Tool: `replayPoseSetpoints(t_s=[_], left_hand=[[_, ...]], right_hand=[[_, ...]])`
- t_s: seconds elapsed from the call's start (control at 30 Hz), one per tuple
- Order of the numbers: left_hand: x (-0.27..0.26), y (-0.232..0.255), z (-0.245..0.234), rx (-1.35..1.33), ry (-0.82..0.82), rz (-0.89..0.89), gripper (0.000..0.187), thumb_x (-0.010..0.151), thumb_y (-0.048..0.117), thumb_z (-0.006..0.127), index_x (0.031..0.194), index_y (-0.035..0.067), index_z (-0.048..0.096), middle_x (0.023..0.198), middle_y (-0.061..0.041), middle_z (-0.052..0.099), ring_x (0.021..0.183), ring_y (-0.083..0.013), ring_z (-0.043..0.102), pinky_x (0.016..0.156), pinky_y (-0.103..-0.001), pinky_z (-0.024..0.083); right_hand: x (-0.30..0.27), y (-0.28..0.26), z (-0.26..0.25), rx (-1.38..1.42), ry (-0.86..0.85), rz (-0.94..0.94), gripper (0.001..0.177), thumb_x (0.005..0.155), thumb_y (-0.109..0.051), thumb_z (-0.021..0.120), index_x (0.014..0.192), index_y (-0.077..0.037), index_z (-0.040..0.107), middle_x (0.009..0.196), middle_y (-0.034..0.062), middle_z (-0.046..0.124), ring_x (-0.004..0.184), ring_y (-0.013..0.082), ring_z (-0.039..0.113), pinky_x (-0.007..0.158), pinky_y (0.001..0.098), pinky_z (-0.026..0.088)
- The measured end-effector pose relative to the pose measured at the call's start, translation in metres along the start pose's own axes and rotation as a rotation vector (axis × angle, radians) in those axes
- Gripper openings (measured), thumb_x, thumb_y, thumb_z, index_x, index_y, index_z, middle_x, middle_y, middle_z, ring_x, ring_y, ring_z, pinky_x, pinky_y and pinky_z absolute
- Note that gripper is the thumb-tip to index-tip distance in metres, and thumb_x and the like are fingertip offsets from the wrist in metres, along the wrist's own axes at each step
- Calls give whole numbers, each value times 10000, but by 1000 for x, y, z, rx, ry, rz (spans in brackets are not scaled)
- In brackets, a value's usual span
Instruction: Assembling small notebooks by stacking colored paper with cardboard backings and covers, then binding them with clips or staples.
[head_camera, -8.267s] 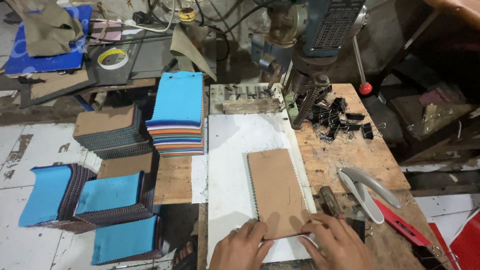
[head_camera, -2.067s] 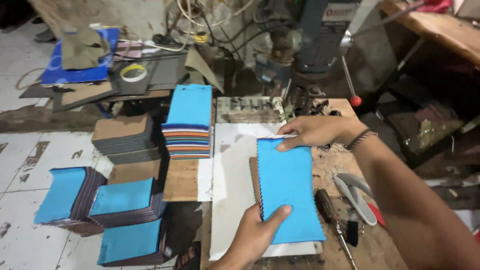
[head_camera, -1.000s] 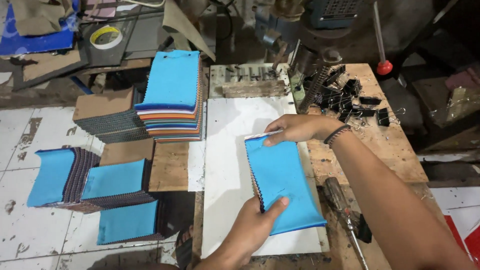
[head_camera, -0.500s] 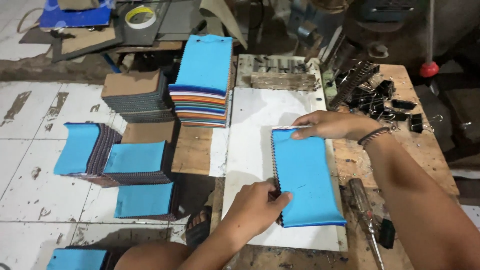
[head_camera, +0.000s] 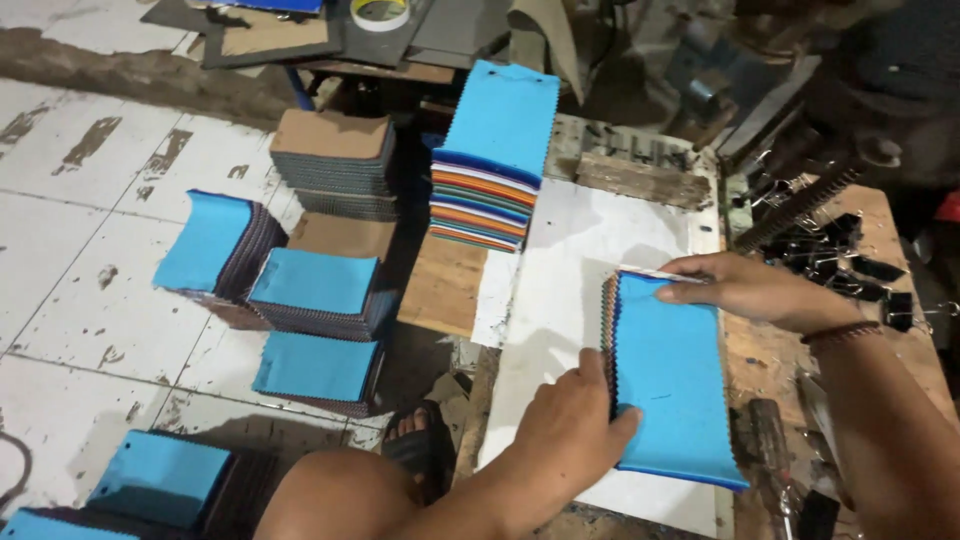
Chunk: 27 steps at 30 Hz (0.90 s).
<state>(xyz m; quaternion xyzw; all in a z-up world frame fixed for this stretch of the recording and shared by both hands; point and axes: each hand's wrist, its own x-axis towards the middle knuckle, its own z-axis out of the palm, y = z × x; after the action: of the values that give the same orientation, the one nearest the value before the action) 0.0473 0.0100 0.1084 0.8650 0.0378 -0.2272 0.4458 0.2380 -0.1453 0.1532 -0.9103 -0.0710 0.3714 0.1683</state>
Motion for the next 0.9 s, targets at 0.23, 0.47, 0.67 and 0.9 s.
replayPoseSetpoints(t_s=[0.23, 0.47, 0.67, 0.9], left_hand=[[2, -12, 20, 32, 87, 73, 520, 1060, 329, 546, 1437, 3, 398, 1190, -222, 528, 885, -487, 618, 694, -593, 529], [3, -17, 24, 89, 105, 136, 644, 1064, 349, 537, 1520, -52, 323, 1253, -247, 507, 910, -465, 618, 666, -569, 561], [0, -8, 10, 109, 43, 79, 575, 1071, 386, 517, 1475, 0, 381, 1273, -209, 509, 981, -444, 609, 737, -574, 553], [17, -15, 25, -296, 114, 137, 868, 1009, 434, 506, 1640, 73, 32, 1725, -134, 119, 1557, -339, 190, 1219, -477, 272]], right_hand=[[8, 2, 2, -49, -8, 16, 828, 778, -559, 645, 1525, -220, 530, 1634, -29, 476, 1516, 191, 431, 1271, 382, 282], [5, -4, 4, -39, -10, 60, 867, 771, -574, 634, 1548, -220, 480, 1677, -17, 378, 1556, 217, 345, 1304, 431, 233], [4, -4, 8, -31, 47, -38, 571, 836, -483, 647, 1324, -190, 694, 1335, 7, 729, 1223, 193, 643, 1056, 334, 440], [9, 77, 53, -46, 640, -586, 581, 965, -374, 626, 1467, -125, 471, 1280, 185, 531, 1195, 305, 615, 1046, 438, 444]])
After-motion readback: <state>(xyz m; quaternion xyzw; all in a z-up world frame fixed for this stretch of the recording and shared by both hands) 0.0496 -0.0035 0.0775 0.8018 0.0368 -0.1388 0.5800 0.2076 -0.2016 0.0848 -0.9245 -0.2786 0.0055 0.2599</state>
